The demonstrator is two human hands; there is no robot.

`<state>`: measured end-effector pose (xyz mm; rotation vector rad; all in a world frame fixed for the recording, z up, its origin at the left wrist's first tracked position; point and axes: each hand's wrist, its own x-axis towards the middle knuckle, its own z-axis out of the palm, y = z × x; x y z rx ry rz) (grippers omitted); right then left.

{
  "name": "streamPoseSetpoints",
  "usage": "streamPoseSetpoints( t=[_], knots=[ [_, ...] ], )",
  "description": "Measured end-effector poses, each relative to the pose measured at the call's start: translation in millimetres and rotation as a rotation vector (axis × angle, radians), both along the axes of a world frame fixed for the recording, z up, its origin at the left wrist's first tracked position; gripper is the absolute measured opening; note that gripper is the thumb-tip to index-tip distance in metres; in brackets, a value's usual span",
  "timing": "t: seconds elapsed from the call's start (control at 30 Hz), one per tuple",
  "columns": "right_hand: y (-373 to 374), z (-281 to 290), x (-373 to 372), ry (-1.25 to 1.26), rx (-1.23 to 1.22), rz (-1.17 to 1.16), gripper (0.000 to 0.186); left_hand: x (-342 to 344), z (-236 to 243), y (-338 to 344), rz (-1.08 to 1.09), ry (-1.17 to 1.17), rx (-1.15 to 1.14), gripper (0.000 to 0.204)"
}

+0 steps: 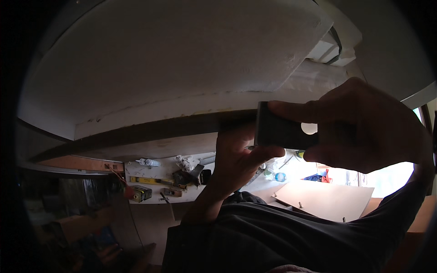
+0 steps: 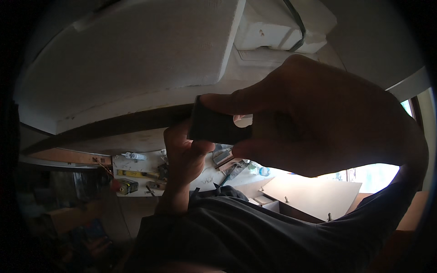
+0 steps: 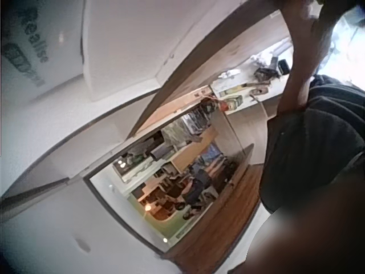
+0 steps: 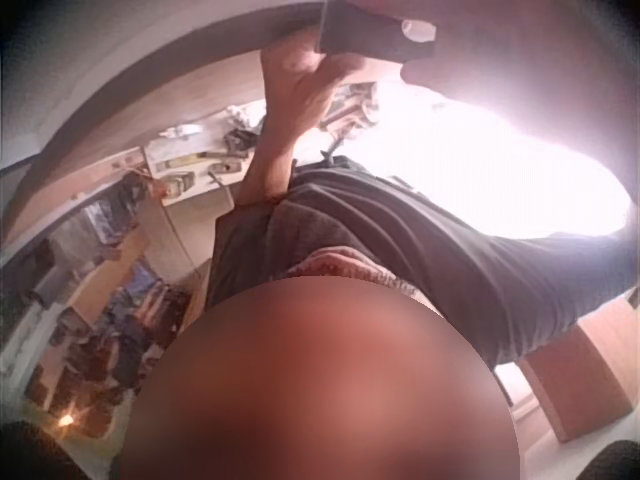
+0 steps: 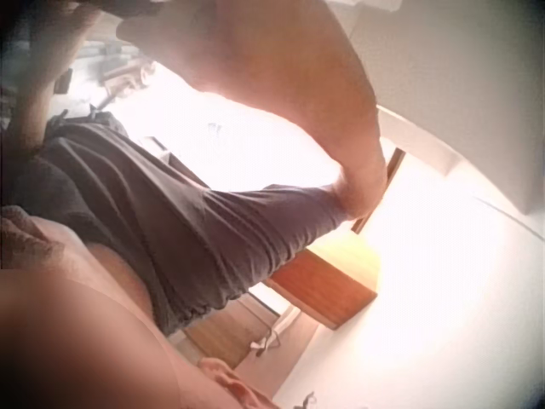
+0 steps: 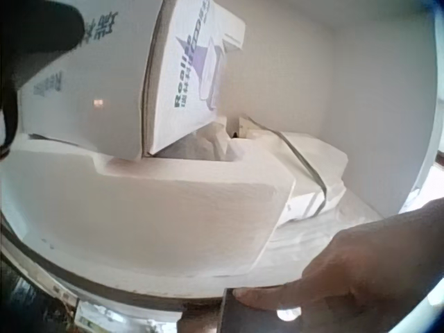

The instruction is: The person hammers a metal bracket into a cabinet and then uses a sanding block to smooth the cabinet edge. The person handles a hammer, metal bracket, and sanding block while working on the cabinet interior.

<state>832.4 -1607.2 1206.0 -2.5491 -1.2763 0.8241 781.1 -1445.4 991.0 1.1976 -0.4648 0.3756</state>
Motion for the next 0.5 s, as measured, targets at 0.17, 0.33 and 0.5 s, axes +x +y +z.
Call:
streamPoseSetpoints(
  t=[0.17, 0.33, 0.5],
  knots=[
    [-4.8, -4.8, 1.8, 0.08, 0.054, -0.022, 0.071, -1.7, -1.1, -2.5, -0.011, 0.021, -0.076, 0.04],
    [-5.8, -6.2, 0.1, 0.052, 0.108, 0.025, 0.071, -3.2, 0.1, -2.9, -0.013, 0.016, -0.118, 0.038],
    [-1.4, -7.3, -2.5, 0.078, 0.151, -0.022, 0.062, -0.6, 0.1, -0.6, -0.057, -0.026, -0.131, 0.038]
  ],
)
